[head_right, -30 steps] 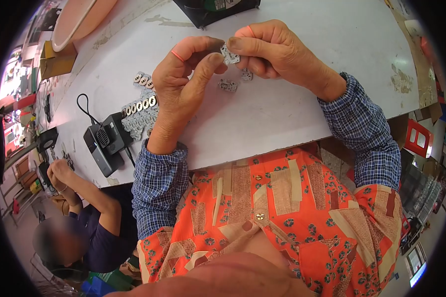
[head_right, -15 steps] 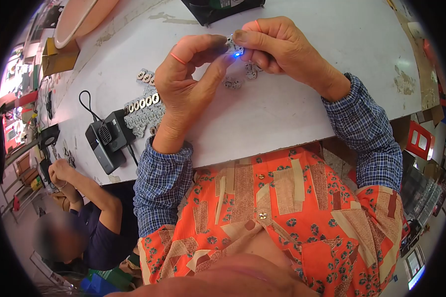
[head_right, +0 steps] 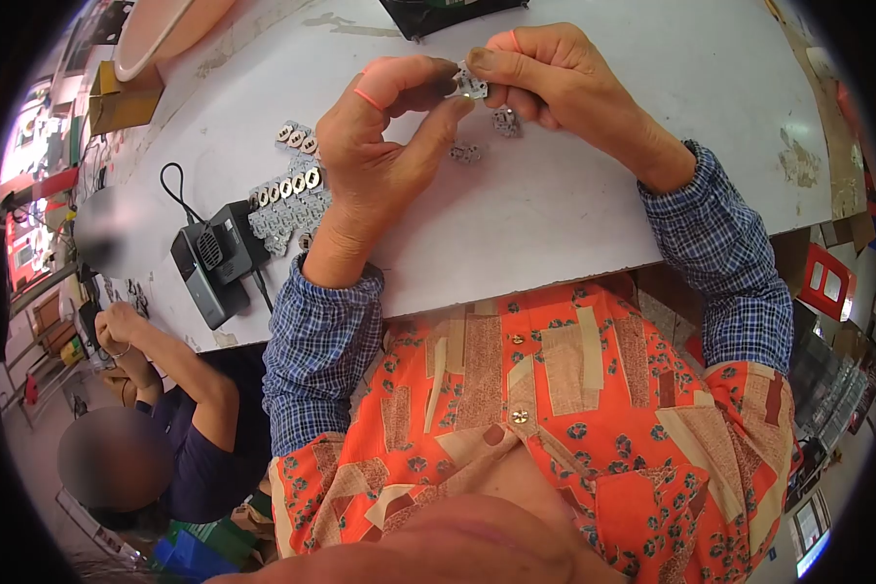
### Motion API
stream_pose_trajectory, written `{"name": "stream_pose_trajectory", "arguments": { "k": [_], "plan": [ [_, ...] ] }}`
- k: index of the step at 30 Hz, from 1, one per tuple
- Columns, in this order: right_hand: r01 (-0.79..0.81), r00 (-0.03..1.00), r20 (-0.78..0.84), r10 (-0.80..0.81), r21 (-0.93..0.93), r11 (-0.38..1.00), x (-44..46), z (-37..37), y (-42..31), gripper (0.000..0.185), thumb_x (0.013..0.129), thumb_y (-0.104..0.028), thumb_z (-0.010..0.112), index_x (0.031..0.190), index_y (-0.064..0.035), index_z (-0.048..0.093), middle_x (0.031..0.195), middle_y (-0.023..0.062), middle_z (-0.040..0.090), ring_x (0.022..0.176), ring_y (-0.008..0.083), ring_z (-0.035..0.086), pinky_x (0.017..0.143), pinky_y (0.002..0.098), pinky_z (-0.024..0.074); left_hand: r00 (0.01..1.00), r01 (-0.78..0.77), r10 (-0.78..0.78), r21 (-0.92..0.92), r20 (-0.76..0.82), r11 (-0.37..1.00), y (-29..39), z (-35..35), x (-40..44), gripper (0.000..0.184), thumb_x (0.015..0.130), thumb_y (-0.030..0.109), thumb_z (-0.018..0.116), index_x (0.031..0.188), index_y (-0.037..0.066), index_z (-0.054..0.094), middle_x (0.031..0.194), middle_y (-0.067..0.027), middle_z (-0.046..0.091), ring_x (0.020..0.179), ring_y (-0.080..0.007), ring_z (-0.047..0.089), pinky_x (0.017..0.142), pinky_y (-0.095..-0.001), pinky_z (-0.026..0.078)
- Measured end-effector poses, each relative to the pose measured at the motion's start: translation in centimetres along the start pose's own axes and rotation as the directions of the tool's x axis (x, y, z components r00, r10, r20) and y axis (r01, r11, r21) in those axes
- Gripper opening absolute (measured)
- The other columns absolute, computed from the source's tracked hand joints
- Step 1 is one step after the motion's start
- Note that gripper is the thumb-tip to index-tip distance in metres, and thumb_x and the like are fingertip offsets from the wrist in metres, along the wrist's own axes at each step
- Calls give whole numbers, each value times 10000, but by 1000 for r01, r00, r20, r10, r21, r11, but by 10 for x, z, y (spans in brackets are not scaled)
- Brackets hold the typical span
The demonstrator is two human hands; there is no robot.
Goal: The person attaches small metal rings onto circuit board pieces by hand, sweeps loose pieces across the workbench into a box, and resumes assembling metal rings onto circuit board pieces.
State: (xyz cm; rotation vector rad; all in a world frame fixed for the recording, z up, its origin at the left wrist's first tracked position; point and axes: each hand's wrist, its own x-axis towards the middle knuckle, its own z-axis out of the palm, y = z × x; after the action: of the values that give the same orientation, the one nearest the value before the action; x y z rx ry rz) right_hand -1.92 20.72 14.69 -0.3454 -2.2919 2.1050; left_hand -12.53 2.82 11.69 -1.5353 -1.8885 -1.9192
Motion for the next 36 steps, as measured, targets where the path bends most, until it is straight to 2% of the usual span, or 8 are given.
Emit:
{"name": "stream_pose_trajectory", "arguments": {
  "k": [7, 11, 15, 18, 20, 22, 28, 36],
  "plan": [
    [273, 933, -148, -327, -301, 914, 10, -14, 26, 209, 1013, -174, 616, 880, -23, 670, 693, -33, 557, 581, 31, 421, 504, 224, 348, 997, -44, 53, 173, -51, 984, -8, -16, 3, 366, 714, 143, 876, 1000, 47, 667, 864, -78, 678, 658, -157, 645, 567, -259, 518],
    [462, 724, 26, -690, -761, 456, 11, 21, 21, 212, 910, -142, 733, 793, -34, 593, 726, 48, 579, 567, 143, 505, 518, 286, 419, 971, 24, 13, 151, -238, 988, -9, -34, 12, 223, 851, 96, 779, 1019, -2, 670, 858, -84, 697, 712, -138, 659, 626, -231, 507],
    [747, 446, 430, -785, -662, 62, 12, 78, 20, 180, 780, -41, 743, 835, -21, 573, 910, 103, 594, 827, 293, 582, 721, 412, 473, 881, 211, -270, -188, -389, 959, -16, -50, 13, 205, 915, 89, 745, 1063, -36, 678, 832, -44, 705, 700, -76, 620, 638, -221, 490],
    [692, 537, 455, -710, -719, 63, 22, 74, 38, 166, 792, -44, 724, 820, -17, 563, 885, 105, 579, 837, 287, 572, 737, 404, 457, 915, 196, -151, 86, -375, 977, 6, -73, -7, 219, 906, 73, 745, 1081, -40, 676, 863, -73, 725, 714, -103, 651, 639, -258, 510],
    [593, 560, 405, -723, -805, 8, 27, 59, 39, 159, 796, -49, 714, 822, -15, 561, 885, 105, 579, 830, 288, 565, 732, 398, 450, 919, 15, 227, 603, -323, 798, 27, -117, -34, 401, 724, 98, 864, 1064, 35, 661, 871, -97, 693, 703, -196, 659, 640, -302, 535],
    [537, 595, 367, -715, -844, 14, 22, 57, 38, 155, 797, -41, 707, 828, -13, 559, 883, 106, 577, 825, 290, 561, 728, 396, 444, 897, 89, 290, 777, -335, 623, 50, -140, -62, 376, 755, 44, 822, 1088, 5, 652, 925, -142, 696, 769, -256, 678, 695, -343, 560],
    [581, 606, 339, -720, -806, 110, -9, 26, 21, 191, 775, 10, 713, 859, -8, 543, 881, 135, 573, 802, 322, 568, 696, 421, 449, 999, -15, 48, 718, -26, 695, 82, -105, -104, 746, 715, 181, 865, 1356, 7, 525, 1255, -210, 611, 1122, -405, 613, 941, -459, 526],
    [539, 672, 258, -694, -813, 220, -41, 13, -12, 194, 741, 24, 718, 797, 0, 534, 854, 136, 578, 766, 329, 564, 688, 427, 456, 934, 106, -319, 733, 158, 672, 96, -55, -79, 998, 769, 496, 791, 1546, 71, 329, 1592, -235, 265, 1498, -457, 192, 1158, -695, 116]
  ]
}}
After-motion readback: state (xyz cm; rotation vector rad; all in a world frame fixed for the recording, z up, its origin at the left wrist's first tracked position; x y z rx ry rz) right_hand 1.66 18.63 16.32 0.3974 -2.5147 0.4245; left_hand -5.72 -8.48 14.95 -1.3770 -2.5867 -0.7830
